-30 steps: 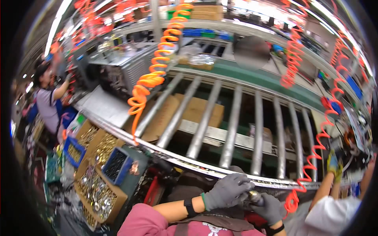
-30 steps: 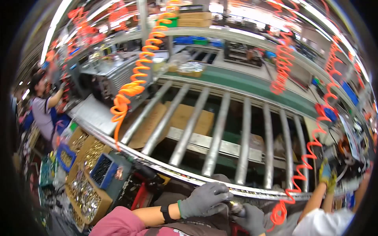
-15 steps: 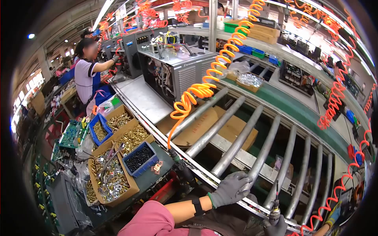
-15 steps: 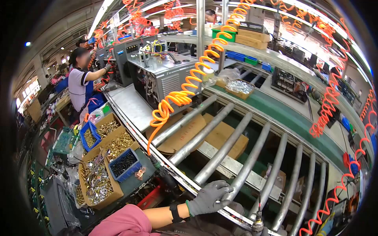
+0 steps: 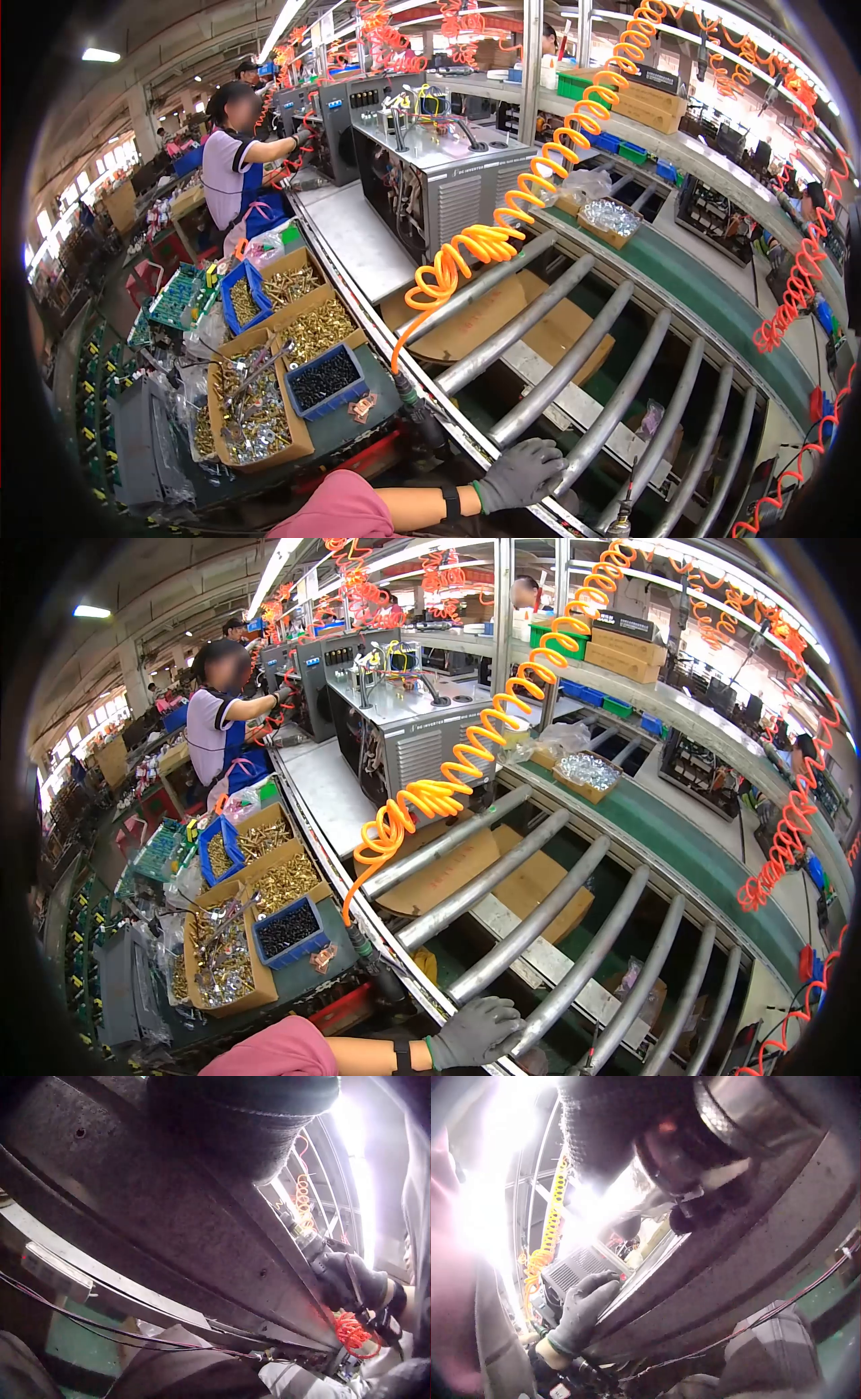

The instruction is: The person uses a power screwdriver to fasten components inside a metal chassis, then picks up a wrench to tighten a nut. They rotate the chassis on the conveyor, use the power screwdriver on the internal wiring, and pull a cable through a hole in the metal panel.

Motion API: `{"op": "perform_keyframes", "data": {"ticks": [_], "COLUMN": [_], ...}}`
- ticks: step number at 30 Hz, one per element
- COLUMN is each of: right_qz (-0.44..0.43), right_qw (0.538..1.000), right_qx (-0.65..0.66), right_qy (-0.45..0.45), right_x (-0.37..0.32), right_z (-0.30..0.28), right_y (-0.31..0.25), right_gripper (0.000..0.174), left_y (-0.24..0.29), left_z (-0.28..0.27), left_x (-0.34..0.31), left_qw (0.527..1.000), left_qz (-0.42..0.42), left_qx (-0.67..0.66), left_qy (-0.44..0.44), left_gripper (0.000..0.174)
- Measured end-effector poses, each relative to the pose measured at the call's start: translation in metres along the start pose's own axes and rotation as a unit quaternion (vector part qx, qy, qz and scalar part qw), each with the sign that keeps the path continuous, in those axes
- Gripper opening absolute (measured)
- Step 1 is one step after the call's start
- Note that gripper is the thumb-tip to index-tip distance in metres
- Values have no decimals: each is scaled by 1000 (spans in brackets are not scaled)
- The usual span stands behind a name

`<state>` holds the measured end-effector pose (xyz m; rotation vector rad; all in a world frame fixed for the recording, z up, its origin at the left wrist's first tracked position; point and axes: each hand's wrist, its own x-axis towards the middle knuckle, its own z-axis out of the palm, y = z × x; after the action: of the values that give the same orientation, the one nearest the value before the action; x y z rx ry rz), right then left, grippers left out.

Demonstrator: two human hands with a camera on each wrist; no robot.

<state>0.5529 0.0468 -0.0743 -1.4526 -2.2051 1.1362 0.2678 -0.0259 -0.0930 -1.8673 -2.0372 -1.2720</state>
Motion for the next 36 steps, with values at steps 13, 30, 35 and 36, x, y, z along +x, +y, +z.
{"op": "perform_keyframes", "data": {"ticks": [13,30,35,36], "right_qz": [100,-56,-9,12], "right_qw": [980,992,992,989], "right_qx": [-144,6,-11,12], "right_qy": [92,109,129,148], "right_x": [-18,-96,-141,-150], "right_z": [13,20,-5,-7], "right_y": [-27,-107,-111,-107], "right_gripper": [55,54,55,55], "left_y": [1,66,135,148], "left_z": [-7,-9,39,50], "left_x": [11,31,69,77], "left_qw": [999,965,904,897], "left_qz": [9,102,249,259], "left_qx": [48,-172,-117,-98], "left_qy": [-12,-172,-328,-344], "left_gripper": [24,40,49,50]}}
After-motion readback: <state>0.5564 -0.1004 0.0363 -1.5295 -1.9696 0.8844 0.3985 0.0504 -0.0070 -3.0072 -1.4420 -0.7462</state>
